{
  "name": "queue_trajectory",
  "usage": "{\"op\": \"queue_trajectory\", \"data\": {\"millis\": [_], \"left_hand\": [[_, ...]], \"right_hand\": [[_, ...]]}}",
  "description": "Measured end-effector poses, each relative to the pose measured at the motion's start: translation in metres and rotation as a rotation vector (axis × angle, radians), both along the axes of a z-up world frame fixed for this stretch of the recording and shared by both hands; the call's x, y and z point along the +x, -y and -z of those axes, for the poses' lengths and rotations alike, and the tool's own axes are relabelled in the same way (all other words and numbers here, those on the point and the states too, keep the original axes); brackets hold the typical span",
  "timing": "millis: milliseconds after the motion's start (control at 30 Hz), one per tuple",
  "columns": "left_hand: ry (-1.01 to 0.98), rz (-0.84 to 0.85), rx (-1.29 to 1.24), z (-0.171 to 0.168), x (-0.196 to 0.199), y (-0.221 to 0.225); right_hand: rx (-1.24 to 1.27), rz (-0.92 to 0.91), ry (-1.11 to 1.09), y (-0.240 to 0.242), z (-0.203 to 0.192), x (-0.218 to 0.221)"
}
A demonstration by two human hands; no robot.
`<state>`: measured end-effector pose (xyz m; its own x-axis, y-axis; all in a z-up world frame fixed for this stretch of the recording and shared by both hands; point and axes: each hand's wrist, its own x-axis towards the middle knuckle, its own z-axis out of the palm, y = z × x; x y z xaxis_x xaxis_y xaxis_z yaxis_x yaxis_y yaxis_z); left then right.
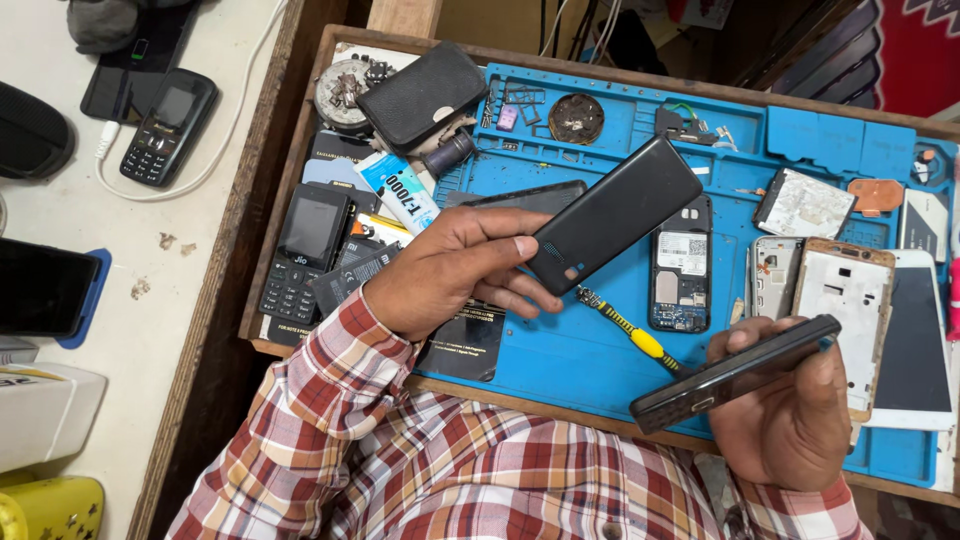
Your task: The person disassembles and reassembles mobile phone components on a cluttered workbench. They use a screwdriver to remove screws from a circuit board, then handle a keypad and back cover, fitting them together. Later, they use a plastic spudger to pry and separate parts of a phone frame.
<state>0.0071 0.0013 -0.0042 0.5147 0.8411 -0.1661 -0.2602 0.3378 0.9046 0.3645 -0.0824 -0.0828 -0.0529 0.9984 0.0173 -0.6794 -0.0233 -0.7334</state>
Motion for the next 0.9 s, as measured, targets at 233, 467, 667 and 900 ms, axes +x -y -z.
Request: {"op": "queue_trajectory", "data": {"millis": [233,467,667,900], "left_hand": [[-0.029,0.002,0.005,-0.002,0.001,0.001],[-0.024,0.011,0.003,-0.002,0.001,0.001],[-0.04,-0.036,0.091,-0.005,-0.002,0.005],[-0.022,0.121,0.596,-0.015,0.018,0.019]], "right_hand": [[-0.013,0.014,0.004,0.0,0.0,-0.001],[-0.037,0.023,-0.006,-0.001,-0.002,-0.004],[0.036,0.02,0.121,-0.004,-0.014,-0.018],[0.067,0.056,0.388,0.001,-0.032,-0.049]]}}
